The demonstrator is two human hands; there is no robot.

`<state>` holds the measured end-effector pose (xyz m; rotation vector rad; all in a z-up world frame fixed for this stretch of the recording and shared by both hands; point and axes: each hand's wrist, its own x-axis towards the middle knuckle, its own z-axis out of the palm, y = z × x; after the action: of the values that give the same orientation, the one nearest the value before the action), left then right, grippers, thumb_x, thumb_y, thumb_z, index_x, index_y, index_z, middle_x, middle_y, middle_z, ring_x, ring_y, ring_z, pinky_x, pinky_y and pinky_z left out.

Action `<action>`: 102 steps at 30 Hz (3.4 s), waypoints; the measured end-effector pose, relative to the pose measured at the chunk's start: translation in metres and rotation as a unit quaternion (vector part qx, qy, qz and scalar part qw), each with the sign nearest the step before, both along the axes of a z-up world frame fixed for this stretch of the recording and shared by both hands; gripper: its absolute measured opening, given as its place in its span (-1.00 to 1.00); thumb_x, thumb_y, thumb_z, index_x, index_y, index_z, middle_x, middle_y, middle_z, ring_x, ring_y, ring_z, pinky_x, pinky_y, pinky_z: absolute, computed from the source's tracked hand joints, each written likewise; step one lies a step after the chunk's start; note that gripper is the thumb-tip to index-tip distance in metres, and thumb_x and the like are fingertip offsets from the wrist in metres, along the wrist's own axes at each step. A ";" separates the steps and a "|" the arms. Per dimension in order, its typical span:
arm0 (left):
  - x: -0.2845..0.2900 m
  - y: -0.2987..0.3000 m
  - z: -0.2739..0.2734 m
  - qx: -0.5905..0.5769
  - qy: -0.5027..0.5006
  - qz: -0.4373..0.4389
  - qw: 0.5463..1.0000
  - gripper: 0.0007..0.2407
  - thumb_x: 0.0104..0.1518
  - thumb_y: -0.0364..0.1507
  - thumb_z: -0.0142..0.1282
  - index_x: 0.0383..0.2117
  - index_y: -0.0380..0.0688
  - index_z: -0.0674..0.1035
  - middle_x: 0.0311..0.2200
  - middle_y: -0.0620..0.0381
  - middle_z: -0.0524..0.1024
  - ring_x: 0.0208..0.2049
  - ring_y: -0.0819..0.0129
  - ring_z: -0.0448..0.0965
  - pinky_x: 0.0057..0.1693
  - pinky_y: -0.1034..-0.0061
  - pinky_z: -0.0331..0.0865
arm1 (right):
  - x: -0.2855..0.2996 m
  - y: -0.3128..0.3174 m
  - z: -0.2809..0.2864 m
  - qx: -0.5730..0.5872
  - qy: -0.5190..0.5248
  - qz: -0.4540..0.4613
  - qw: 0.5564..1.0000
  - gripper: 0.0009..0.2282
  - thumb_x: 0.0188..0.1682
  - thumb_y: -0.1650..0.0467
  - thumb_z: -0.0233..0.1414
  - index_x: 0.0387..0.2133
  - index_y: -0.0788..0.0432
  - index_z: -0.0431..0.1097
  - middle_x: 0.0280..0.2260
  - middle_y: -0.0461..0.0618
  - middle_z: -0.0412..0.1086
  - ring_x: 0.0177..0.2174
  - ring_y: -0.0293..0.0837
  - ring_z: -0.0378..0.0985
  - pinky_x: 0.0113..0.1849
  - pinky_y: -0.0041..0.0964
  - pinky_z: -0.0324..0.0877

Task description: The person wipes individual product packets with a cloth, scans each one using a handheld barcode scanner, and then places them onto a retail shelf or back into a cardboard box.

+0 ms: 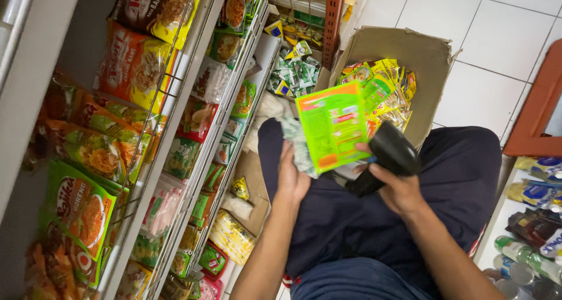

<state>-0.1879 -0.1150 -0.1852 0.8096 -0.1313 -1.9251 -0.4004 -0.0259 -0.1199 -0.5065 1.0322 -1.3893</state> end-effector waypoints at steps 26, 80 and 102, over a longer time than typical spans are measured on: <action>-0.001 0.007 0.041 -0.184 -0.261 -0.033 0.947 -0.72 0.15 -0.60 0.26 -0.03 -0.27 0.51 -0.14 0.14 0.59 -0.13 0.50 0.57 0.05 0.54 0.46 | 0.017 0.001 0.023 0.054 0.373 0.095 0.922 -0.76 -0.06 0.38 0.21 -0.20 0.27 0.45 -0.52 -0.05 0.49 -0.56 -0.30 0.51 -0.45 -0.34 0.45; 0.048 0.041 0.142 -0.405 -0.498 -0.069 0.764 -0.80 0.21 -0.43 0.23 -0.11 -0.25 0.65 -0.15 0.00 0.67 -0.12 0.29 0.70 0.03 0.46 0.51 | -0.011 -0.033 -0.005 -0.081 0.024 0.124 0.989 -0.49 -0.15 0.62 0.21 0.13 0.26 0.31 0.04 0.03 0.41 0.06 -0.09 0.46 0.10 -0.14 0.38; 0.177 0.137 0.169 -0.246 -0.601 0.176 0.740 -0.58 0.11 -0.42 0.29 0.11 -0.27 0.54 -0.09 0.06 0.63 -0.05 0.39 0.59 0.14 0.48 0.44 | 0.210 -0.091 0.098 -0.152 0.020 0.224 0.962 -0.54 -0.12 0.62 0.20 0.09 0.22 0.33 -0.07 -0.07 0.43 -0.10 -0.20 0.51 -0.03 -0.28 0.44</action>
<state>-0.0109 0.0217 -0.0163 1.4434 -1.1258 -0.6756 -0.1902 -0.1166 -0.0223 -0.9368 0.6770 -1.1329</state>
